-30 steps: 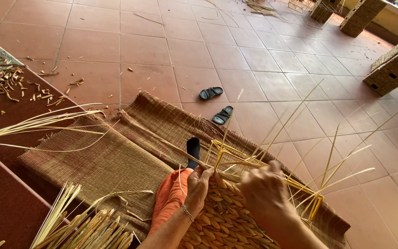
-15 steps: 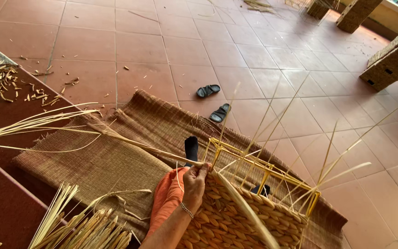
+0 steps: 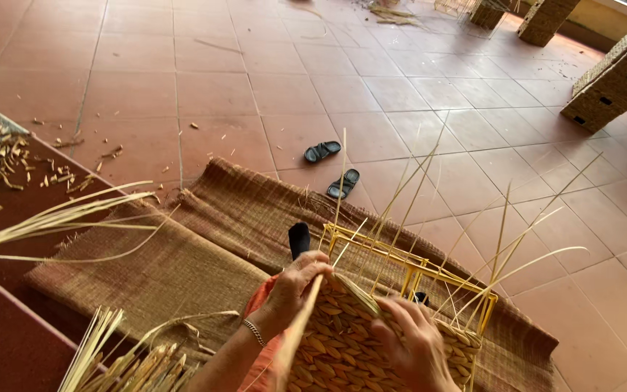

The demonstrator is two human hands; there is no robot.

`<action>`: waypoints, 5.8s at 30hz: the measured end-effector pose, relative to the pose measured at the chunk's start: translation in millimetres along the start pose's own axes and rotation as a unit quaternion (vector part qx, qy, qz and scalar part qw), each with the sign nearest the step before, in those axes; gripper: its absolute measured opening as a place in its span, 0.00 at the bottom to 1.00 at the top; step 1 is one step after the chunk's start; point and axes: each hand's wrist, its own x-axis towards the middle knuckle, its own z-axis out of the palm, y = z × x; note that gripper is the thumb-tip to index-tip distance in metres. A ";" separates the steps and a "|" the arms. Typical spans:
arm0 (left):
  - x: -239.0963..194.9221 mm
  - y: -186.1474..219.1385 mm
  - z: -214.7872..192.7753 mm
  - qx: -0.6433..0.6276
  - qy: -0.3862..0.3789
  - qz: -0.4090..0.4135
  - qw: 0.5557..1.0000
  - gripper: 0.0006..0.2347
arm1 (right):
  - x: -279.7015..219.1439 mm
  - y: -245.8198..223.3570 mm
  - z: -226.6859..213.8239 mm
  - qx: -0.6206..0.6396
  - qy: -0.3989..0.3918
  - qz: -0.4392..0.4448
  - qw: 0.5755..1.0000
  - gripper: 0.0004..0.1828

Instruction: The person sits on a mat on a tiled floor and weaves a basket using dried palm leaves. They interlace the leaves through a yellow plastic frame, pulling them tight to form the basket's body.

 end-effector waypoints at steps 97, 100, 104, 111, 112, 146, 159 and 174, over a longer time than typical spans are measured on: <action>-6.7 -168.6 -14.7 0.051 -0.136 -0.133 0.980 0.08 | -506.5 -11.6 -156.0 -0.281 -0.011 0.785 0.552 0.06; -6.3 -169.4 -14.2 0.056 -0.132 -0.131 0.981 0.08 | -506.6 -14.0 -157.0 -0.246 0.031 0.805 0.538 0.09; -14.7 -147.2 -9.7 0.017 -0.100 -0.142 0.985 0.07 | -514.7 -9.2 -155.8 -0.284 -0.002 0.783 0.554 0.04; 2.0 -43.8 -8.0 0.120 -0.065 -0.054 0.989 0.04 | -514.0 22.6 -156.1 -0.333 0.082 0.697 0.630 0.07; 11.5 -27.5 -8.4 0.173 -0.073 -0.037 0.982 0.07 | -502.7 29.2 -151.2 -0.313 0.118 0.688 0.644 0.09; 11.3 13.3 -11.5 0.134 -0.092 0.169 0.972 0.02 | 88.9 -35.6 44.3 -0.119 -0.088 0.075 0.986 0.15; 53.0 23.0 23.6 0.265 -0.024 0.161 0.950 0.13 | 39.1 -38.8 -4.1 -0.125 0.097 -0.070 0.985 0.17; 74.0 42.1 -7.9 -0.011 -0.349 -0.080 0.934 0.18 | 100.6 -7.8 -40.0 -0.248 0.007 -0.195 0.949 0.07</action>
